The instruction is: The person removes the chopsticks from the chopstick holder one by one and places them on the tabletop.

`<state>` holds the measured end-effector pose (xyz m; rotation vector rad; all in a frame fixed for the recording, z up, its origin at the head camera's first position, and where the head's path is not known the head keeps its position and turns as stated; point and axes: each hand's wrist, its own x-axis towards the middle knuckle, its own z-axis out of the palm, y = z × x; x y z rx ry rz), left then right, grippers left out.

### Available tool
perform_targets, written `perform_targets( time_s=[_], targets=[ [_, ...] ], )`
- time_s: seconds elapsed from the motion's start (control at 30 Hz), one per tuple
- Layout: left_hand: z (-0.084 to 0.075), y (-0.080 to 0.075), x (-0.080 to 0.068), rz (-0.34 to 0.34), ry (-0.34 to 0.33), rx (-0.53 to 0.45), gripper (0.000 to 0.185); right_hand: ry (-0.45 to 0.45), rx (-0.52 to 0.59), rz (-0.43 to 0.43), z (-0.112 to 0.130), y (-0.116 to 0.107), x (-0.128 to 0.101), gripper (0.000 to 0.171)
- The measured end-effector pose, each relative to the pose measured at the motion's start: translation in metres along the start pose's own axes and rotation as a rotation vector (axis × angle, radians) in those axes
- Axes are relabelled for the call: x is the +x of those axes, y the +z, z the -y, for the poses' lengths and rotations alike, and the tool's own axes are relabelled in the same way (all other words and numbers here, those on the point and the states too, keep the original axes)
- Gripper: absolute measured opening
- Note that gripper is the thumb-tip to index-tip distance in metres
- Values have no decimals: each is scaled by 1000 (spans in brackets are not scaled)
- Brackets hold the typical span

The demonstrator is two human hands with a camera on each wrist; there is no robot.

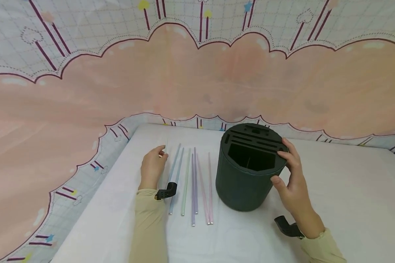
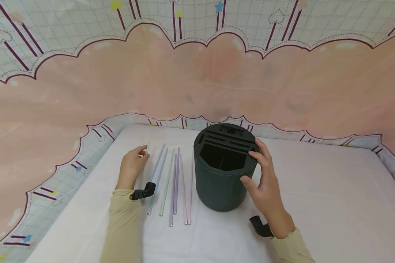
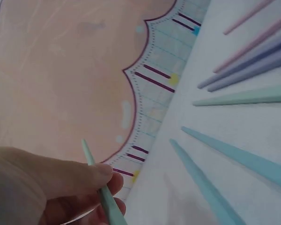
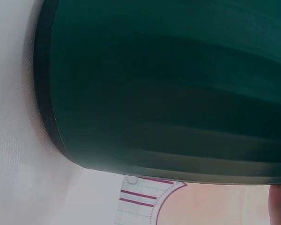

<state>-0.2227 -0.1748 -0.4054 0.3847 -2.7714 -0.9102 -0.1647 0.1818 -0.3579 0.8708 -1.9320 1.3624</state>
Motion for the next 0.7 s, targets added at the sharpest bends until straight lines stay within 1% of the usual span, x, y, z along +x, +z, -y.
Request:
perform_targets(
  time_s=[0.1, 0.2, 0.27, 0.33, 0.4, 0.53, 0.63, 0.7],
  targets=[
    [5, 13, 0, 46, 8, 14, 39, 14, -4, 5, 0, -1, -2, 71],
    [10, 22, 0, 75, 16, 25, 39, 28, -5, 12, -1, 0, -5, 70],
    [12, 26, 1, 74, 20, 26, 38, 39, -2, 18, -1, 0, -7, 68],
    [14, 30, 1, 59, 15, 25, 38, 49, -8, 27, 0, 0, -7, 67],
    [17, 32, 1, 44, 21, 23, 37, 56, -17, 39, 1, 0, -7, 65],
    [22, 36, 1, 22, 56, 26, 34, 48, -70, 54, 2, -1, -6, 63],
    [24, 34, 1, 47, 55, 43, 32, 60, -127, 47, -4, -6, -5, 55],
    [24, 28, 1, 72, 45, 61, 32, 100, -178, 36, -14, -13, -6, 50]
  ],
)
